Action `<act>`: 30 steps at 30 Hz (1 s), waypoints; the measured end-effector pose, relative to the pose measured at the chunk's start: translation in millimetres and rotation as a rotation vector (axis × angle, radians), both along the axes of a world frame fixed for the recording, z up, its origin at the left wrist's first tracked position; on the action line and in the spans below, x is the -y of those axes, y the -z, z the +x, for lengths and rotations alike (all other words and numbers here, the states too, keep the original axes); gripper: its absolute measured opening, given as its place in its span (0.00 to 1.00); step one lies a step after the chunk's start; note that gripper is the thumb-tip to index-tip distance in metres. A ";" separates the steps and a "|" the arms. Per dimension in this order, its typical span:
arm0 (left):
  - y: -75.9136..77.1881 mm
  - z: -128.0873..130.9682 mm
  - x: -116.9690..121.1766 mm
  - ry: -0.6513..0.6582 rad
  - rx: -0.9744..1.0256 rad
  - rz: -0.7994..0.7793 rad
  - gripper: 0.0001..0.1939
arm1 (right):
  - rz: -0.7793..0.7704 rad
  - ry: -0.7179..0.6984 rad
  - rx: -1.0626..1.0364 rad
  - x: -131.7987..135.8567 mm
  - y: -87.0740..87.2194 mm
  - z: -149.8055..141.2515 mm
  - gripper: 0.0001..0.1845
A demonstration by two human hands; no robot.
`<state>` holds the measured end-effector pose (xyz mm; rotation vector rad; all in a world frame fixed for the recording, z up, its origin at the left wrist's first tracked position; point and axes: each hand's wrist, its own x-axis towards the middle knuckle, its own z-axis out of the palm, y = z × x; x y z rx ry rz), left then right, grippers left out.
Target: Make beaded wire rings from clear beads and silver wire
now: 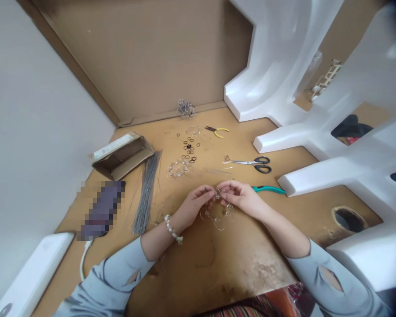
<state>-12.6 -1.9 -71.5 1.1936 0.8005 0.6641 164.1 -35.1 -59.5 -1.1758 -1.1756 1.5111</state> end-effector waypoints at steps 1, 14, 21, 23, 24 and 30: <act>0.0 0.2 -0.1 0.000 0.030 -0.042 0.13 | -0.002 0.004 0.008 0.3 -1.0 0.4 0.15; 0.3 0.7 0.4 0.068 0.062 -0.110 0.15 | -0.114 -0.124 0.021 3.7 -11.7 7.0 0.17; 0.2 1.1 -1.8 -0.042 0.132 -0.126 0.15 | -0.075 -0.157 0.094 6.0 -9.3 13.1 0.29; 1.2 1.1 -2.3 -0.052 0.145 -0.128 0.16 | -0.090 -0.151 0.087 5.0 -10.0 14.1 0.25; 1.6 0.9 -2.4 -0.052 0.147 -0.126 0.16 | -0.101 -0.147 0.083 4.3 -10.7 14.4 0.24; 0.6 -0.4 -2.5 -0.030 0.109 -0.079 0.16 | -0.118 -0.130 0.043 2.0 -12.4 15.0 0.25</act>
